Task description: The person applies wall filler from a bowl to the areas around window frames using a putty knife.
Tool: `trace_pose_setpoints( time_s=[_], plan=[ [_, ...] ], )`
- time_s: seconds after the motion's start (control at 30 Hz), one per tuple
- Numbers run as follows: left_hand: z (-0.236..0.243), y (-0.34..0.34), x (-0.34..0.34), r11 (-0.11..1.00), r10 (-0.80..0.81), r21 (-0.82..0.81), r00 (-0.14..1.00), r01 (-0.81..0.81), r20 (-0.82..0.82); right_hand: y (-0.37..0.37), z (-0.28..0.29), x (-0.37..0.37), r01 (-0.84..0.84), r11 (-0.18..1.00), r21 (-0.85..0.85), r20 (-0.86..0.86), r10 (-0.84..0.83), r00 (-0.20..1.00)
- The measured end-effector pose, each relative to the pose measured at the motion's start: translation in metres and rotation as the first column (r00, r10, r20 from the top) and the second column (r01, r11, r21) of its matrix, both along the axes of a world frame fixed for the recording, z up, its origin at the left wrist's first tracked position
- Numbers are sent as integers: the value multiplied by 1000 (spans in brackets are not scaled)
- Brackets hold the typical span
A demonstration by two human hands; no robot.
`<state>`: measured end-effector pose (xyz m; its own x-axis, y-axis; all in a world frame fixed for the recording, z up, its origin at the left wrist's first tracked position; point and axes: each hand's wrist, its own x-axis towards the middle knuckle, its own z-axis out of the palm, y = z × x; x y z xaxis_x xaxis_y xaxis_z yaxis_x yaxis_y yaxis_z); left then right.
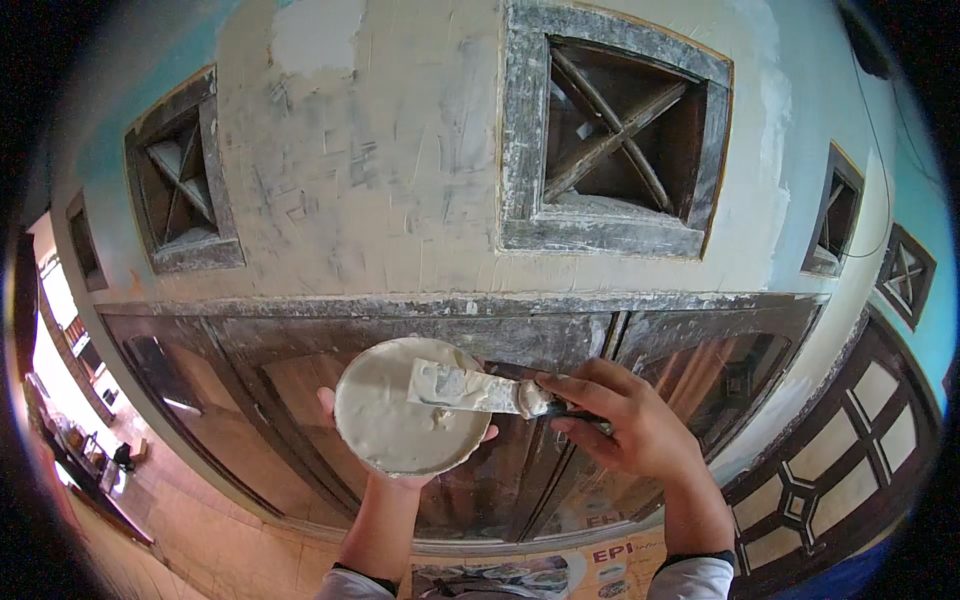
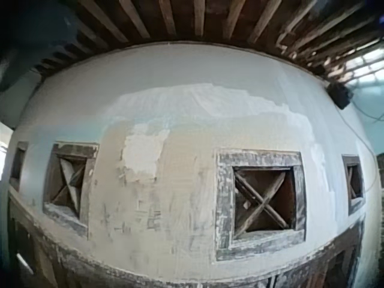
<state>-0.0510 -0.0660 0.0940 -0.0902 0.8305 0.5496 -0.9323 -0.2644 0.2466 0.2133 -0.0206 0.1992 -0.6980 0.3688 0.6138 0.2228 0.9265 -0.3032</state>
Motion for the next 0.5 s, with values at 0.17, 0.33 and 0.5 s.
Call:
trace_pose_setpoints(
  time_s=[0.17, 0.33, 0.5],
  plan=[
    [35, 9, -16, 991, -43, 123, 993, 57, -110, 3, 3, -21, 124, 918, 378, 11, -138, 990],
    [63, 2, -32, 975, -90, 197, 994, 101, -62, 16, 34, -54, 273, 892, 359, -114, -249, 962],
    [69, -10, -59, 948, -81, 290, 981, 130, -177, 65, 78, -96, 383, 803, 456, -288, -275, 918]
  ],
)
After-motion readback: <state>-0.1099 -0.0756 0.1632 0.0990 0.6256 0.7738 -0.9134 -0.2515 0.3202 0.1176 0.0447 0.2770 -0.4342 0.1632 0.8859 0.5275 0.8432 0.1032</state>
